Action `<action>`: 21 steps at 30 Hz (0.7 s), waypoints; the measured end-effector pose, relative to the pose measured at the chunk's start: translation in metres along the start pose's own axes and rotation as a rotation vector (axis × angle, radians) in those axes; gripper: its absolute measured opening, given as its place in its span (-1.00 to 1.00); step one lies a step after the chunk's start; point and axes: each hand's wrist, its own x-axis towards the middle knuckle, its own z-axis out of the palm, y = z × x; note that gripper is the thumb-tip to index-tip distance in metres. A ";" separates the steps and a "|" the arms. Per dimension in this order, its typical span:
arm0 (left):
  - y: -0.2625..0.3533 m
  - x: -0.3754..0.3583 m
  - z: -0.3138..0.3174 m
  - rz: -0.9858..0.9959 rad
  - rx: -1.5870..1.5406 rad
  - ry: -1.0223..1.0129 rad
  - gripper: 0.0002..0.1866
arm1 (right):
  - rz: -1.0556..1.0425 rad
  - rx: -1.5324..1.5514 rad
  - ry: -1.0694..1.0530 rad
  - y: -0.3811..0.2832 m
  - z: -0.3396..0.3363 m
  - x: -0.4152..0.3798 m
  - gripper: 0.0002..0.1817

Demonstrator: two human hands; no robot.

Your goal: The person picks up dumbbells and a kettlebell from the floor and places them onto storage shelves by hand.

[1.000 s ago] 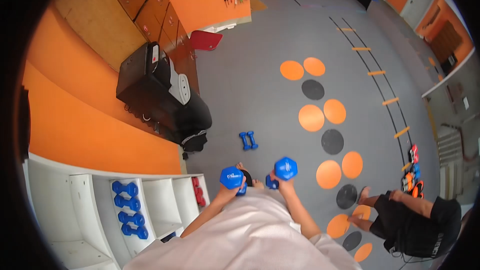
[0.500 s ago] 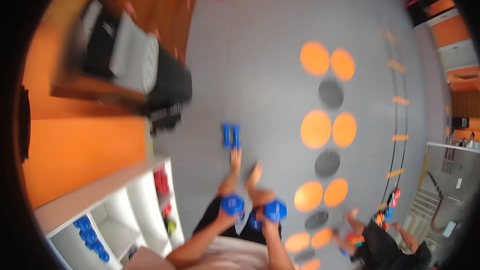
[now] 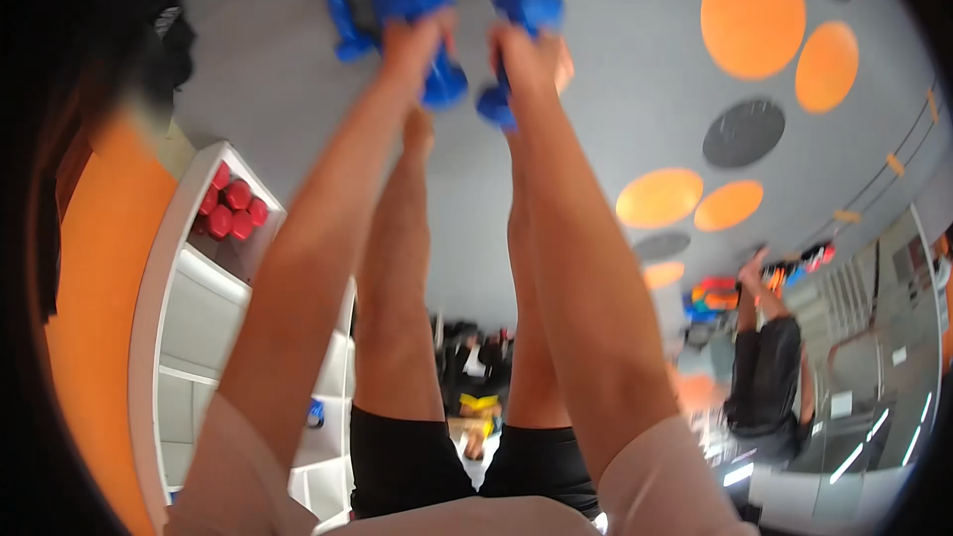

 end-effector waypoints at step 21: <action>-0.041 0.103 0.041 0.003 0.261 0.192 -0.75 | 0.029 -0.580 0.089 0.015 0.032 0.129 -0.76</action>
